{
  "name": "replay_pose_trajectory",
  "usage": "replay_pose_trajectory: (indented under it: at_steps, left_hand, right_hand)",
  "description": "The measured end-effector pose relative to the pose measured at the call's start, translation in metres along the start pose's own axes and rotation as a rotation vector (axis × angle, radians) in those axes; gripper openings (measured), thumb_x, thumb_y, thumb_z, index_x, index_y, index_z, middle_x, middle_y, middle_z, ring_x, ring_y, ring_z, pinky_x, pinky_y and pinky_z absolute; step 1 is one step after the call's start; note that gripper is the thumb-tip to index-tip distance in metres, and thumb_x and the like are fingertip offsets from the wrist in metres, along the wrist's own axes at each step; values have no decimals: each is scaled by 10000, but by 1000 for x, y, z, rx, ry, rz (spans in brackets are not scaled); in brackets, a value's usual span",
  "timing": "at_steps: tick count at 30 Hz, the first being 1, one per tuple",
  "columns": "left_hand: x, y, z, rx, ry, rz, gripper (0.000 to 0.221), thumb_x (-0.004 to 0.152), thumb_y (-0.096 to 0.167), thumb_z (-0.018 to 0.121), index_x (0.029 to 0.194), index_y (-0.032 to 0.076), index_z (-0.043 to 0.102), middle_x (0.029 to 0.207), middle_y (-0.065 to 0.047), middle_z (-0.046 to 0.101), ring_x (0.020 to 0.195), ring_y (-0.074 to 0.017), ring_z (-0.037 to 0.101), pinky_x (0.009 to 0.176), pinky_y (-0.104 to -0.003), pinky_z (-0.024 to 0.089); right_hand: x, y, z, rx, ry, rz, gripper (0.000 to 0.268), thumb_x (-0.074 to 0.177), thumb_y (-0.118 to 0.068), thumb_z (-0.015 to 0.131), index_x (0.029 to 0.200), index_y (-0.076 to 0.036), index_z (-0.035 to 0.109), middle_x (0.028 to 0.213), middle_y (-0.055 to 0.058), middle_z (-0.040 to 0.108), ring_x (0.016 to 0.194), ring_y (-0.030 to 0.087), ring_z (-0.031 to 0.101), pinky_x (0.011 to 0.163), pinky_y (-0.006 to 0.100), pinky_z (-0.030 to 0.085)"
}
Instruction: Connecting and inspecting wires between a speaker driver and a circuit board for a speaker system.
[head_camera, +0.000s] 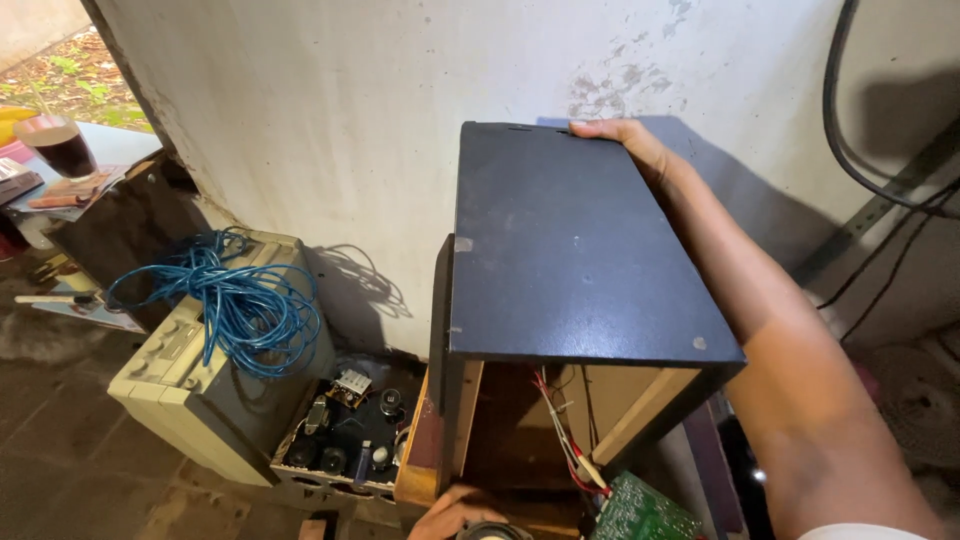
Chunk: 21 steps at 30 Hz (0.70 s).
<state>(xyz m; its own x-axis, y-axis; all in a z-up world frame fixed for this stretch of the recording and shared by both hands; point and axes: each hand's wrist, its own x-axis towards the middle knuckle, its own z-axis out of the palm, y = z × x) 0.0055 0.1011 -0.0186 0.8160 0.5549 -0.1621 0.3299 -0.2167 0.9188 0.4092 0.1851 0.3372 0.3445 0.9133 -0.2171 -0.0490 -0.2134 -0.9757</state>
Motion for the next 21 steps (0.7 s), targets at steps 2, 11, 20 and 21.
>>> replay_pose_trajectory:
  at_steps: [2,11,20,21]
  left_hand:
    - [-9,29,-12,-64,-50,-54,317,861,410,730,1146,374,864,1340,71,661,1368,-56,597,1168,-269,388]
    - [-47,70,-33,-256,-66,230,829,550,759,837,1165,204,791,1184,-66,716,1259,-245,638,1101,-466,353]
    - [-69,83,-9,-328,55,614,785,646,578,909,1236,120,667,1176,-98,612,1104,-268,632,982,-457,507]
    - [-69,82,-6,-333,75,656,791,655,546,916,1253,104,648,1199,-104,600,1112,-272,629,971,-447,515]
  right_hand:
    - [-24,-10,15,-119,81,36,433,900,-476,659,1136,-117,710,964,36,724,794,179,697,720,300,565]
    - [-64,24,-55,-362,560,-524,251,980,-378,665,1121,-171,685,960,-41,699,809,68,672,705,204,498]
    - [-334,139,48,-556,668,-693,175,1091,-107,561,953,-14,613,859,86,635,819,169,607,838,300,513]
    - [-358,155,64,-624,645,-585,317,1020,-160,521,730,-45,579,798,65,629,798,182,606,821,314,487]
